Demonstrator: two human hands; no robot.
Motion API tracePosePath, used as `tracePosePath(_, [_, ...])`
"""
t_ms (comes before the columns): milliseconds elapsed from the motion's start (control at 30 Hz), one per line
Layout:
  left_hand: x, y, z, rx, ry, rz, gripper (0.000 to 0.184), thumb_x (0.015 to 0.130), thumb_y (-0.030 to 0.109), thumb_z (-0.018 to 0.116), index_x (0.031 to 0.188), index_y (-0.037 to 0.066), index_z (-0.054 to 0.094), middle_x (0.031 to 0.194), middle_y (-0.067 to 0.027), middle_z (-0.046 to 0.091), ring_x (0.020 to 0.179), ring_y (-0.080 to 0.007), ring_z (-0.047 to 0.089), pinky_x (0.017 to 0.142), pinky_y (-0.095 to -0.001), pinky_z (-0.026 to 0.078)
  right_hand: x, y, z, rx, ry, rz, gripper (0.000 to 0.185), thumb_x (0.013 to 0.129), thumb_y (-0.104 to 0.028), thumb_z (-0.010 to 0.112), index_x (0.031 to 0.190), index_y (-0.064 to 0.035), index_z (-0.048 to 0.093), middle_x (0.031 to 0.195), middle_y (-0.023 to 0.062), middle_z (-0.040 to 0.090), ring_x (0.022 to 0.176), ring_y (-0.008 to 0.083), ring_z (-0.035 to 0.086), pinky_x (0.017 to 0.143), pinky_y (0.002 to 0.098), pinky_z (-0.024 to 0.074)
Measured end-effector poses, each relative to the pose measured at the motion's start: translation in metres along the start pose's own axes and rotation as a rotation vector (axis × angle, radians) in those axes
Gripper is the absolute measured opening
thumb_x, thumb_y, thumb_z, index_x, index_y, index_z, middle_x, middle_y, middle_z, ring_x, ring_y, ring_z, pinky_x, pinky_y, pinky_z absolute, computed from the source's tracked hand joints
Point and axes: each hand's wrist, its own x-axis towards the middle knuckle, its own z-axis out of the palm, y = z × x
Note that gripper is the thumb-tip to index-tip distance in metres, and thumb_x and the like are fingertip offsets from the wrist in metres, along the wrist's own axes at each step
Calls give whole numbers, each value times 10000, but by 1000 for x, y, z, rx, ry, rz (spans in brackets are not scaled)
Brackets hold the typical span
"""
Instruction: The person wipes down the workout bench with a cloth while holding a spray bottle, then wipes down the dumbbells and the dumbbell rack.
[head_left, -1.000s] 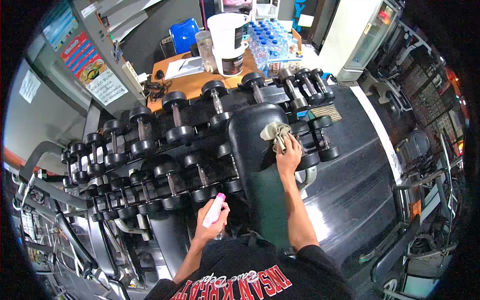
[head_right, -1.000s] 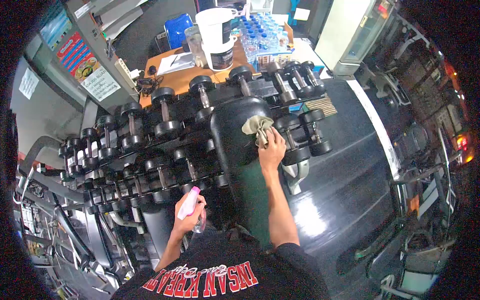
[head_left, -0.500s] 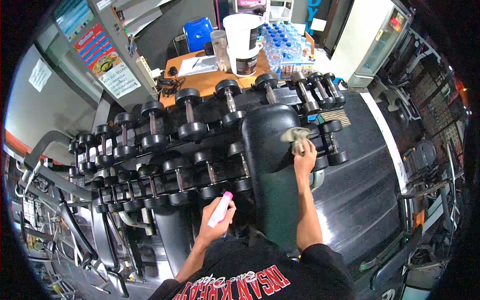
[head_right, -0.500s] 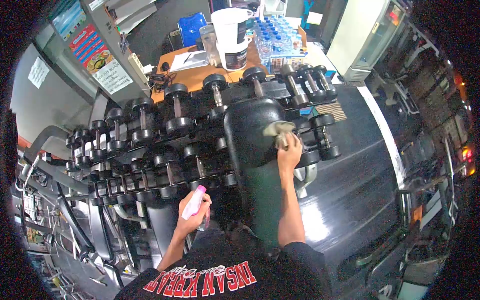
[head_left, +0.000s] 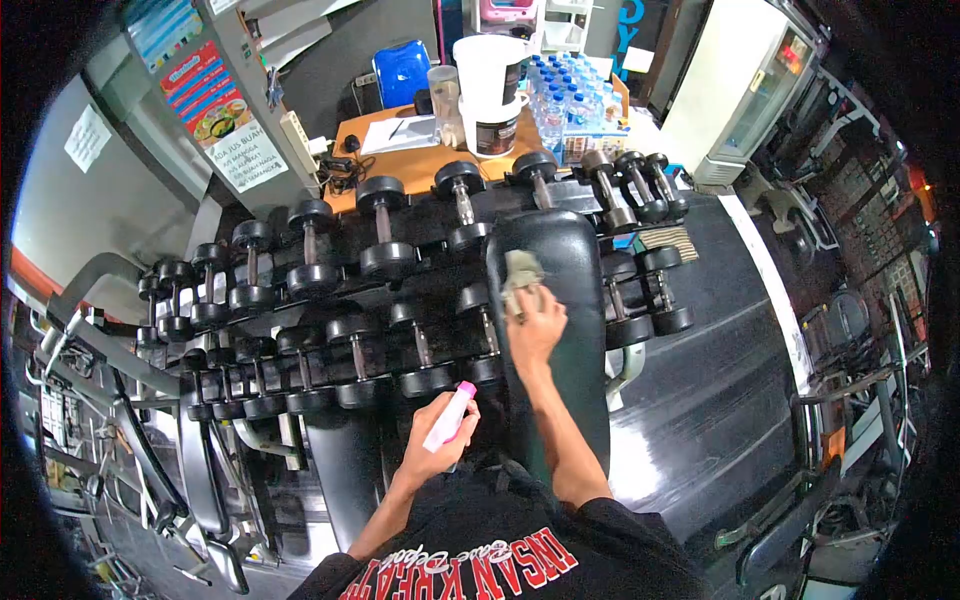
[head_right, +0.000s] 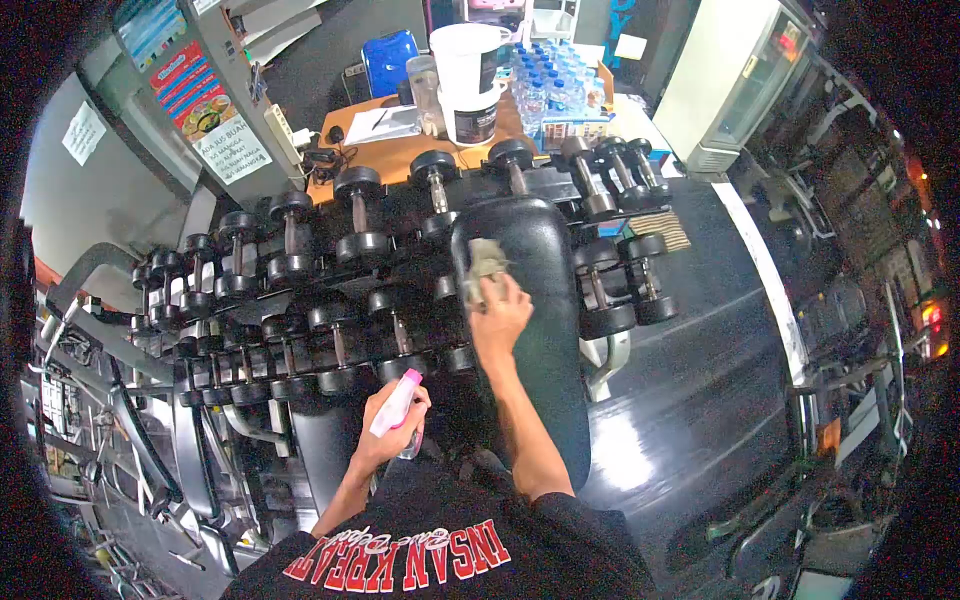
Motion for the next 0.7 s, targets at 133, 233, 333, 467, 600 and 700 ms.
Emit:
tracePosePath(133, [3, 1, 5, -11, -16, 15, 62, 872, -22, 579, 923, 11, 567, 772, -35, 600, 567, -80, 578, 504, -233, 465, -11, -14, 2, -8, -108, -262, 412, 647, -110, 702, 1049, -196, 665, 1192, 56, 558, 1053, 279, 510, 876, 438, 400])
tracePosePath(233, [7, 4, 9, 4, -63, -5, 60, 869, -16, 588, 918, 14, 568, 732, -27, 591, 550, -78, 574, 495, -229, 460, -5, 5, -7, -41, -138, -508, 393, 664, -86, 662, 1038, -208, 665, 1183, 41, 561, 1050, 253, 518, 867, 416, 406])
tracePosePath(333, [9, 3, 12, -2, -47, -3, 61, 868, -9, 594, 918, 18, 571, 703, -21, 585, 541, -76, 570, 490, -231, 457, 17, 42, -33, -8, -210, -542, 375, 669, -83, 646, 1015, -226, 670, 1158, 32, 579, 1009, 249, 551, 858, 405, 419])
tracePosePath(467, [11, -4, 8, 23, -64, 22, 72, 867, -4, 598, 931, 17, 572, 719, -25, 594, 546, -75, 569, 497, -230, 459, 33, 106, -59, -153, -36, -236, 361, 686, -69, 689, 1029, -183, 691, 1170, 72, 610, 977, 297, 594, 820, 398, 494])
tracePosePath(600, [14, -13, 10, 50, -89, 70, 74, 867, 0, 602, 933, 16, 571, 749, -30, 604, 558, -72, 565, 507, -228, 460, 38, 141, -57, -10, -51, 183, 252, 817, -171, 696, 1069, -163, 696, 1176, 110, 609, 1039, 316, 593, 863, 411, 483])
tracePosePath(700, [15, -9, 10, 9, -103, 78, 68, 870, -1, 598, 930, 17, 571, 754, -29, 603, 565, -71, 564, 508, -225, 456, 38, 160, -39, 96, -174, 666, 289, 858, -239, 679, 1130, -144, 678, 1200, 141, 591, 1058, 324, 588, 863, 422, 473])
